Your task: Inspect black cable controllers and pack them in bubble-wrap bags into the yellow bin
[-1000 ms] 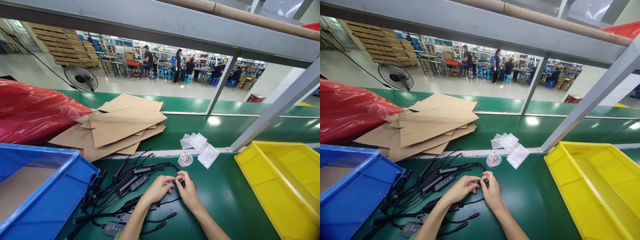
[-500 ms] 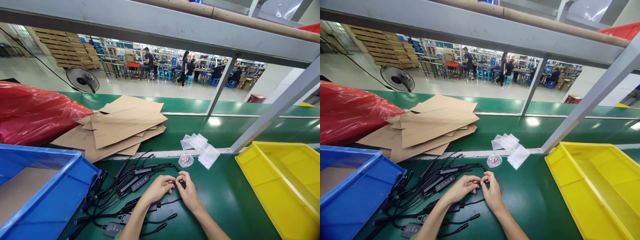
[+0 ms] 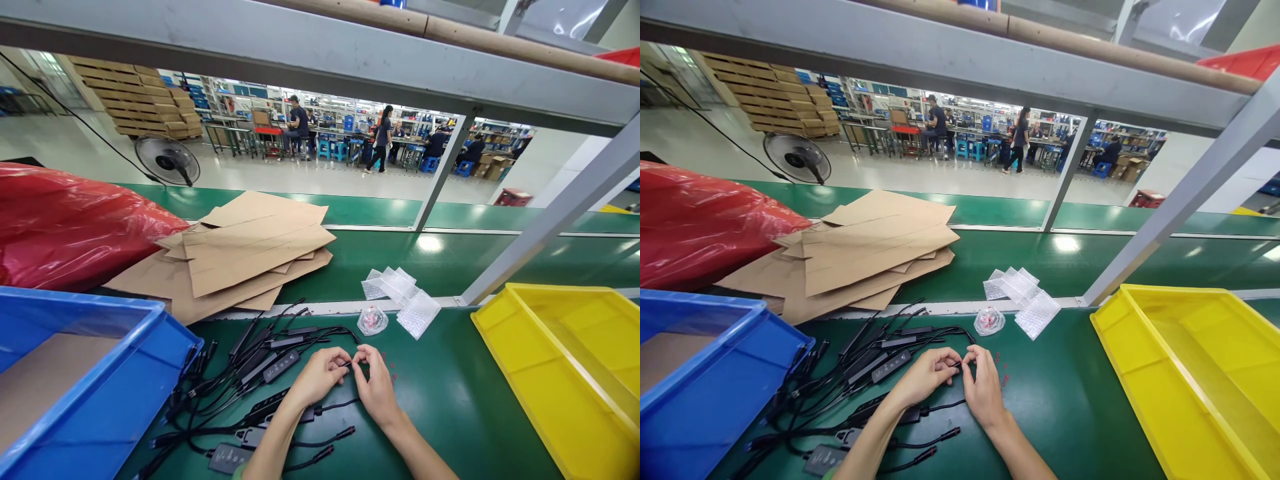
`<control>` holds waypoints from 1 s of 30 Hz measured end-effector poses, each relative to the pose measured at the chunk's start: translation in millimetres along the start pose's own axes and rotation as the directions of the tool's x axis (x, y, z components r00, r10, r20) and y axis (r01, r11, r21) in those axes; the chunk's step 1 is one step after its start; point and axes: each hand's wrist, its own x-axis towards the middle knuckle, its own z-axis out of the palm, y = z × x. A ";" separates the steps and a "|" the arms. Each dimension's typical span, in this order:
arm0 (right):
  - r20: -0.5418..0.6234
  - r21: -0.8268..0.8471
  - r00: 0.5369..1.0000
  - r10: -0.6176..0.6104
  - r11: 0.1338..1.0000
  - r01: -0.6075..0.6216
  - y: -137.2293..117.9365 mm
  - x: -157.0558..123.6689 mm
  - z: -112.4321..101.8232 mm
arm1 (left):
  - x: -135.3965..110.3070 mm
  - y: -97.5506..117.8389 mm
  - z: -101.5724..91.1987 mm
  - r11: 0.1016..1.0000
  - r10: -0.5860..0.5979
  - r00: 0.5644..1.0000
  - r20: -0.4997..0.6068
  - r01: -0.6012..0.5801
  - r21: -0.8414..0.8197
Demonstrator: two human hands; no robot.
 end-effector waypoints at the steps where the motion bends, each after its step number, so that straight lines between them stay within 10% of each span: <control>1: -0.002 -0.018 1.000 -0.023 1.000 0.023 0.2 -0.5 0.2 | 1.0 -1.9 1.7 1.000 0.003 1.000 -0.022 -0.002 0.017; 15: -0.014 -0.272 1.000 0.000 0.962 -0.004 20.6 13.4 -33.5 | -6.0 13.9 6.3 0.916 0.181 0.971 -0.156 -0.109 0.386; 23: 0.048 -0.421 0.998 0.045 0.907 -0.021 45.7 17.2 -52.7 | 25.0 24.6 13.6 0.522 0.337 0.934 -0.117 -0.082 0.849; 30: 0.080 -0.536 0.992 0.094 0.844 -0.036 50.0 10.9 -43.4 | 45.1 18.1 23.9 0.419 0.344 0.939 -0.016 -0.138 0.897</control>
